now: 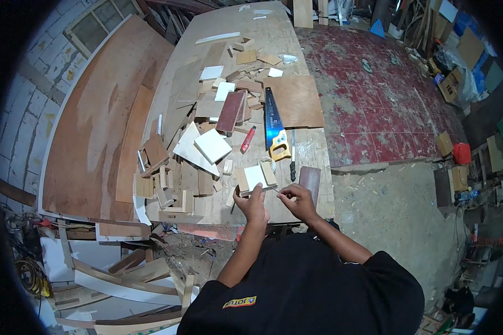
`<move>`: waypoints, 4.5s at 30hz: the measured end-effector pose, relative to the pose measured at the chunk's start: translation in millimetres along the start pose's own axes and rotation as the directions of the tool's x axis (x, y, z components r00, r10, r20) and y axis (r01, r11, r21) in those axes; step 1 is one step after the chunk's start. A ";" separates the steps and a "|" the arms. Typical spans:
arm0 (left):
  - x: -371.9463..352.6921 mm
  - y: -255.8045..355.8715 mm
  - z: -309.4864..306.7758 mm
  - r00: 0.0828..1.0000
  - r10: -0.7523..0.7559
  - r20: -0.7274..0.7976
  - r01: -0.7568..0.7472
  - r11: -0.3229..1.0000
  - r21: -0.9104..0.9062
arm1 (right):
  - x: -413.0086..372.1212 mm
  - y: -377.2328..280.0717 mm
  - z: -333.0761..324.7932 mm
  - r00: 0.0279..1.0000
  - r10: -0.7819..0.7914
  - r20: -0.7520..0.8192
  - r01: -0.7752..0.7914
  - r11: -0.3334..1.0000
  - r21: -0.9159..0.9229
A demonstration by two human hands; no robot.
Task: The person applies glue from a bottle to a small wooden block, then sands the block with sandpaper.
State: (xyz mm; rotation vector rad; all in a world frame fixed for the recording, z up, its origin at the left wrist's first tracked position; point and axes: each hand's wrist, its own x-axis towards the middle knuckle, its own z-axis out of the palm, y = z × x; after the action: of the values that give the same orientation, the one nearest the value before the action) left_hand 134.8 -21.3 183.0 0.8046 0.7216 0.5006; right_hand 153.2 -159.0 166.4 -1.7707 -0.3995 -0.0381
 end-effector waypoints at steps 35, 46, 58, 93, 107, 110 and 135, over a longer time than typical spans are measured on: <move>9.6 -0.3 -6.2 0.995 -0.066 0.073 0.074 0.992 -0.107 | 5.6 4.7 -9.9 0.994 0.087 0.072 -0.096 0.985 0.140; 16.5 -6.8 -13.0 0.989 -0.092 0.118 0.105 0.989 -0.104 | 3.7 -0.7 -13.1 0.995 0.043 0.086 -0.055 0.989 0.140; 6.6 1.8 -4.6 0.994 -0.072 0.078 0.082 0.988 -0.134 | -0.6 5.7 -13.8 0.994 0.048 0.097 -0.064 0.984 0.169; -0.8 9.1 2.0 0.971 -0.085 0.224 0.112 0.988 -0.111 | 2.0 14.0 -24.0 0.908 0.294 0.300 -0.409 0.780 0.474; 2.1 13.4 -0.9 0.946 -0.081 0.313 0.122 0.986 -0.112 | 20.9 7.7 -37.2 0.951 0.184 0.249 -0.278 0.861 0.426; 3.8 13.4 -2.3 0.943 -0.127 0.308 0.167 0.980 -0.108 | 23.4 4.3 -36.8 0.951 0.059 0.302 -0.185 0.894 0.408; 39.3 15.9 -51.7 0.858 -0.218 0.465 0.156 0.973 0.169 | 31.9 22.7 -56.6 0.973 0.223 -0.068 -0.174 0.888 0.426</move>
State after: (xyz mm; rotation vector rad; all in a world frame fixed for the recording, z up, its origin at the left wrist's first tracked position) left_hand 120.2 37.8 155.5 0.9210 0.3604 0.0648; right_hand 200.4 -209.2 166.3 -1.3671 -0.1253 0.0858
